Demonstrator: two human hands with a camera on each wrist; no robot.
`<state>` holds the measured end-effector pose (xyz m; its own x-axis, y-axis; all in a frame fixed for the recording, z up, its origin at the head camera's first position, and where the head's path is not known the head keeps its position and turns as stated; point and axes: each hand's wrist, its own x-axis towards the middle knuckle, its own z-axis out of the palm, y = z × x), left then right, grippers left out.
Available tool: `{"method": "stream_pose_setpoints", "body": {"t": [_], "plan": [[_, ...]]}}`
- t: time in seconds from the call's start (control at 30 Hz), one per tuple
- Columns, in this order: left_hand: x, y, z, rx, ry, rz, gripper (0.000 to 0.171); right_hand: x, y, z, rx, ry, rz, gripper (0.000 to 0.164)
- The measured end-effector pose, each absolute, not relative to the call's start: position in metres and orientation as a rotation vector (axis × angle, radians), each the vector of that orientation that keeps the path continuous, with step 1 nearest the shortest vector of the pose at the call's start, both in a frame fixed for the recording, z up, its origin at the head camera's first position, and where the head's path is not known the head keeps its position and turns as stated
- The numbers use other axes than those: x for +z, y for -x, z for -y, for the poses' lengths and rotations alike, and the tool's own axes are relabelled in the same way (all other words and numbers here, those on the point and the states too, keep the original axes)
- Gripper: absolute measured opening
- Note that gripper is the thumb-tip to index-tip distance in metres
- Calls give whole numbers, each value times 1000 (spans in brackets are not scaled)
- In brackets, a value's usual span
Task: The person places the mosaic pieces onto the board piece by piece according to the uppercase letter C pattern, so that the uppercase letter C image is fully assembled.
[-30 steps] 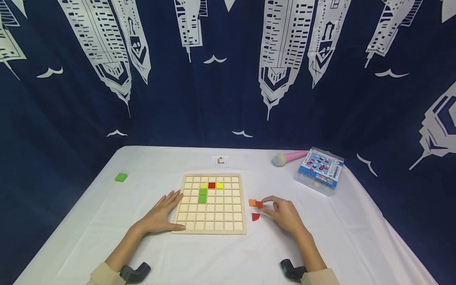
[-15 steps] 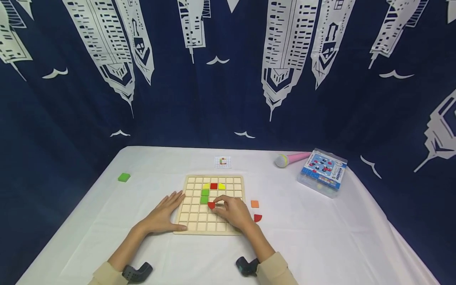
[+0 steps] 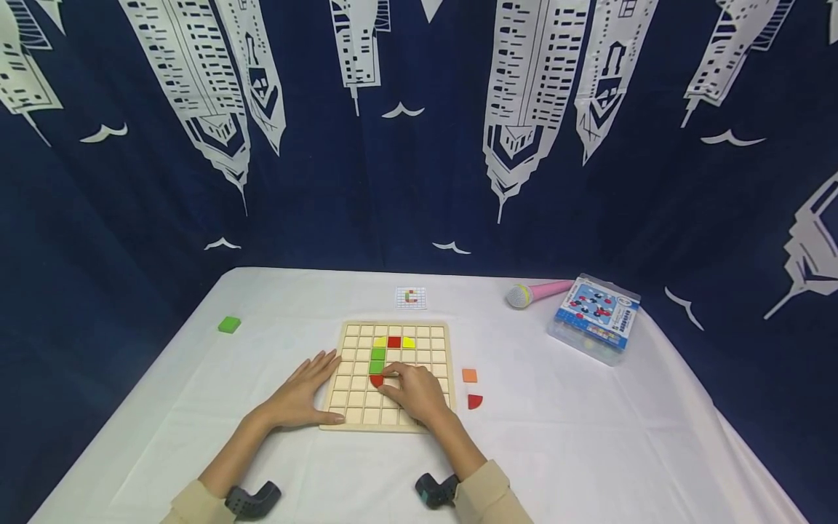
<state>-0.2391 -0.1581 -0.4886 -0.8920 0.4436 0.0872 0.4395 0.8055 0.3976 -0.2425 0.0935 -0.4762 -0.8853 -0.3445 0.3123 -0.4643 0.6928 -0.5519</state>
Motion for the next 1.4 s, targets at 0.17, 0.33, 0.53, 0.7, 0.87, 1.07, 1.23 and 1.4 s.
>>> {"method": "stream_pose_setpoints", "body": {"t": [0.17, 0.33, 0.53, 0.7, 0.87, 1.07, 1.23, 1.4], "plan": [[-488, 240, 158, 640, -724, -2981, 116, -477, 243, -94, 981, -661, 2715, 29], [-489, 239, 157, 647, -730, -2982, 116, -476, 242, -97, 982, -650, 2714, 30], [-488, 238, 156, 681, -713, -2981, 117, -474, 243, -106, 1021, -634, 2713, 27], [-489, 238, 155, 687, -712, -2973, 118, -469, 247, -138, 1084, -546, 2705, 27], [-487, 237, 156, 681, -710, -2974, 117, -469, 249, -190, 1101, -381, 2692, 27], [-489, 238, 158, 681, -719, -2976, 117, -477, 250, -235, 1048, -262, 2751, 31], [-489, 238, 157, 692, -731, -2972, 116, -482, 251, -243, 1010, -263, 2812, 30], [-490, 239, 157, 685, -735, -2982, 117, -482, 251, -241, 994, -273, 2778, 28]]}}
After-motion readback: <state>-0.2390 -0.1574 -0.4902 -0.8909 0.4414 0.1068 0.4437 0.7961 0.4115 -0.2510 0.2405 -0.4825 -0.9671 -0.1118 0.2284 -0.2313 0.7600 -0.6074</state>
